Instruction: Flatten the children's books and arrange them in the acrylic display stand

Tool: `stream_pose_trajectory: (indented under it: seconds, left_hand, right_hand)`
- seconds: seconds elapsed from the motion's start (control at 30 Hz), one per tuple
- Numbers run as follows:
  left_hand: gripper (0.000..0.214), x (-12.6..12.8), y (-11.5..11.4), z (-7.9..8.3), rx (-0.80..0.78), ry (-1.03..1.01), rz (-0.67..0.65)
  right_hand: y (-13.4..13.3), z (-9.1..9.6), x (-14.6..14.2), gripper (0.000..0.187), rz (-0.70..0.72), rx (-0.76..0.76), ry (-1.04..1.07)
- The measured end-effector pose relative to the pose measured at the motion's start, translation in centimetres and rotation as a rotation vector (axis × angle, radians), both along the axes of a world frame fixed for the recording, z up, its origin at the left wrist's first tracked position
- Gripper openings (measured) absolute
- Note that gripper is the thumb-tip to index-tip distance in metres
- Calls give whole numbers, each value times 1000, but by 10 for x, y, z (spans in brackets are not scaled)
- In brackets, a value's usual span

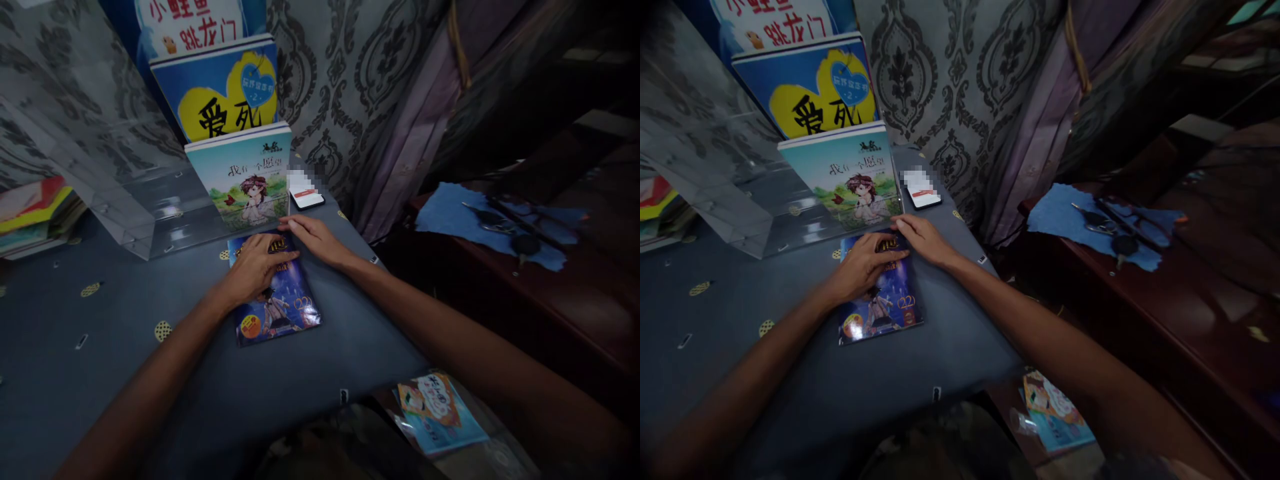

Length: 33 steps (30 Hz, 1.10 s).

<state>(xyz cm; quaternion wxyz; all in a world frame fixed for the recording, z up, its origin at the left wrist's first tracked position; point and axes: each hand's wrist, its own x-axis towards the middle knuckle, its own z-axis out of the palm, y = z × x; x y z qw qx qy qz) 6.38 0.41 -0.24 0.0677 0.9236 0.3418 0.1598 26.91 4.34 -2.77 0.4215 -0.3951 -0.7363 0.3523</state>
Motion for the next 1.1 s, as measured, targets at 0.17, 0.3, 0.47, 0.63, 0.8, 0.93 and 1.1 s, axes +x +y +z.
stream_pose_trajectory:
  seconds: [0.17,0.3,0.47,0.63,0.8,0.93,1.1]
  left_hand:
    - [44,-2,-10,2,-2,17,-36]
    - [40,-2,-26,7,-23,38,-72]
    - [40,2,-52,21,-107,100,-110]
    - [66,7,-72,26,-145,224,-94]
    - [56,13,-83,24,-120,264,-53]
    - [56,18,-87,24,-83,302,-18]
    - [54,23,-86,24,-43,302,13]
  right_hand:
    - [-1,1,-1,54,27,22,12]
    - [-1,1,-1,52,19,19,13]
    - [-2,1,-1,48,10,5,9]
    - [-3,3,-1,46,7,2,3]
    - [-5,5,-1,45,5,-5,11]
    - [-6,5,-2,47,10,-2,20]
    - [-5,5,-3,47,13,8,19]
